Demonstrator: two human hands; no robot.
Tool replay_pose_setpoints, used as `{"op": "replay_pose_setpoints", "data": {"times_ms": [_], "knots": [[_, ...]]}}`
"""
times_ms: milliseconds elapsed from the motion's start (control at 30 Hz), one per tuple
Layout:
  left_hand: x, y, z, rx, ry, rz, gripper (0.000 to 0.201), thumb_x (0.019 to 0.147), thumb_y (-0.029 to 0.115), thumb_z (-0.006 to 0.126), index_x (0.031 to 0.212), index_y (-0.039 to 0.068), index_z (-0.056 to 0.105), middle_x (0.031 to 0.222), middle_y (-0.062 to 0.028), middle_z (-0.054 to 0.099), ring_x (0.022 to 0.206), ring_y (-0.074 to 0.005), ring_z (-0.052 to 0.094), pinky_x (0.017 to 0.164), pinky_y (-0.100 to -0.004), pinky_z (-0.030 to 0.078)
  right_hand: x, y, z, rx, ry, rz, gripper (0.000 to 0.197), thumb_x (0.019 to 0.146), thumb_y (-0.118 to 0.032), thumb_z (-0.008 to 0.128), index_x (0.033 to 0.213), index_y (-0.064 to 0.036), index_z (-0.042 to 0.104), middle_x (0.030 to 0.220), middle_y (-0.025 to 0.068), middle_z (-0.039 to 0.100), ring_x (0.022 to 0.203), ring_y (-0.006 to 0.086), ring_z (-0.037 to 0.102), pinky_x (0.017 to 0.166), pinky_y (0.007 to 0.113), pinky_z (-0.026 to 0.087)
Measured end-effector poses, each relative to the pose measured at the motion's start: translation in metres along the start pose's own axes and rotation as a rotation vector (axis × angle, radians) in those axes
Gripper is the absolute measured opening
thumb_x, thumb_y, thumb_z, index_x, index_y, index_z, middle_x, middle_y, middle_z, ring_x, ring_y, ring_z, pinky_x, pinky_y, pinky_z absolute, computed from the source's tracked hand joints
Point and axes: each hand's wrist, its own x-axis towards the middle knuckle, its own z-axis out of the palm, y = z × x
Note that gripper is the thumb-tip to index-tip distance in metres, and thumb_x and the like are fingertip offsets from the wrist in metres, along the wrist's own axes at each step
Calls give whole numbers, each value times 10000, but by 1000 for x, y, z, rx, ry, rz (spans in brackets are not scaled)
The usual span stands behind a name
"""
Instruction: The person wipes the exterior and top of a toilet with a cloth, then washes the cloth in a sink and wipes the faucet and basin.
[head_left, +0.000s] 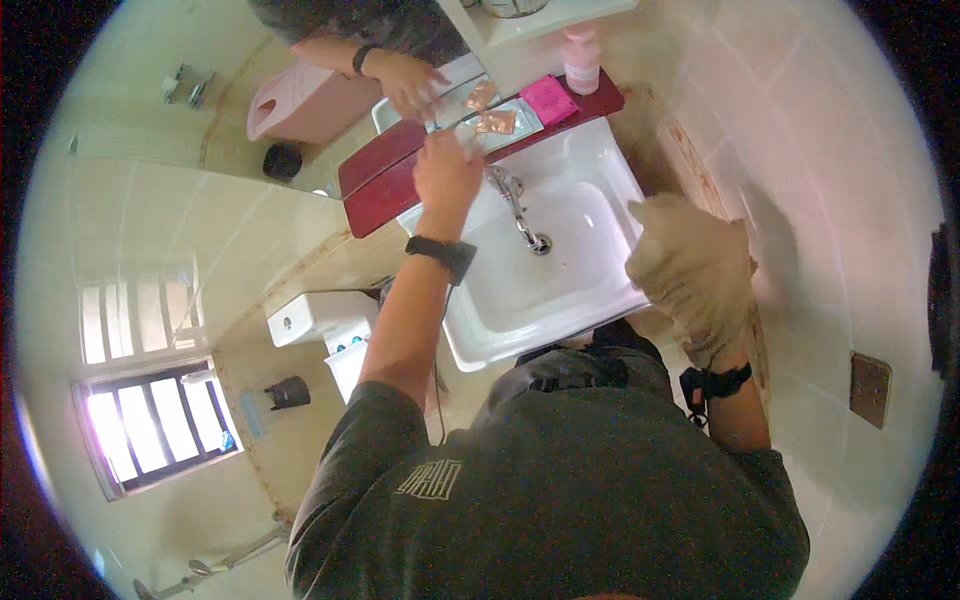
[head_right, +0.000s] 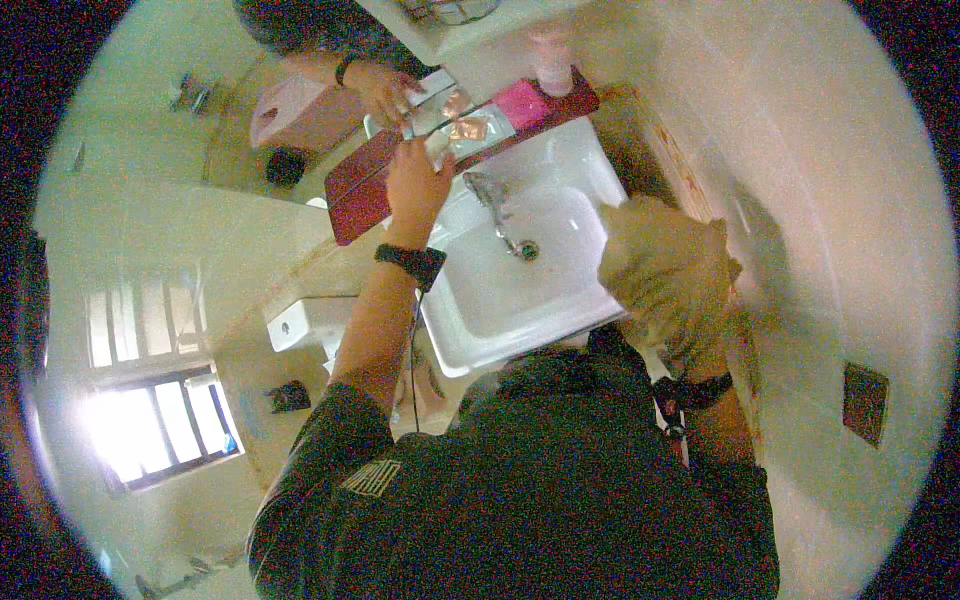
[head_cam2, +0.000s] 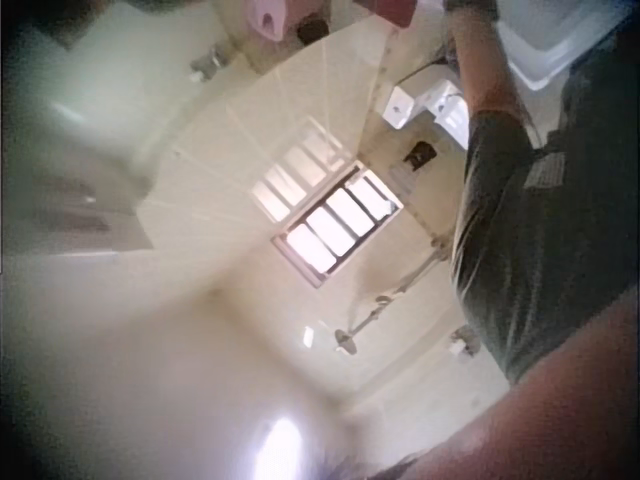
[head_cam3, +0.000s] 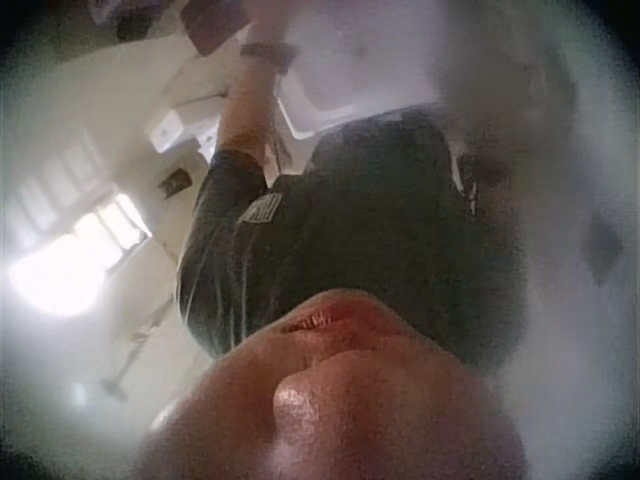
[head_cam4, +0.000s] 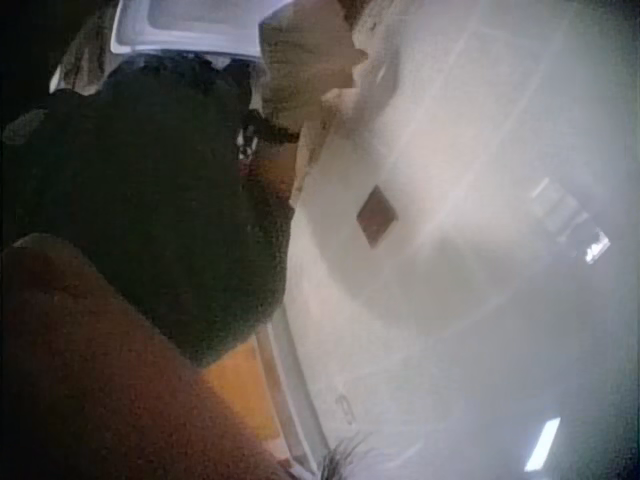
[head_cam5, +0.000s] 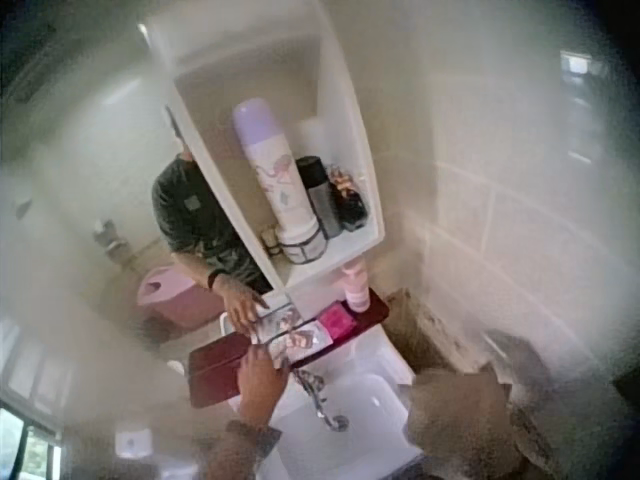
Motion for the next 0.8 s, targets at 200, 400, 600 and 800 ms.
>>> {"op": "replay_pose_setpoints", "data": {"times_ms": [200,400,600,800], "knots": [[16,-76,34,-425,-8,-341,616,893,427,690,1287,-31,572,1138,-270,655,1085,-397,657,938,-492,534,-18,5,-4,16,4,90,154,888,-177,628,1034,-128,636,1037,58,597,1030,210,609,837,343,475],[27,-72,14,-1284,-330,-568,281,938,270,651,1127,66,618,922,-100,597,786,-268,587,742,-395,551,-12,3,-15,9,26,91,118,874,-179,623,981,-133,638,958,55,595,970,208,616,786,337,474],[42,-80,13,-1748,-255,-1050,394,970,325,689,1248,89,542,1077,-100,624,820,-212,580,702,-350,520,1,6,-15,7,-10,139,84,860,-182,619,929,-138,640,879,53,592,910,206,623,735,331,474],[33,-87,27,-1671,-305,-861,370,979,317,672,1257,86,594,1098,-103,662,844,-190,602,732,-343,508,36,10,-12,-15,-91,171,58,846,-184,614,877,-144,642,800,50,590,850,204,630,684,325,473]]}}
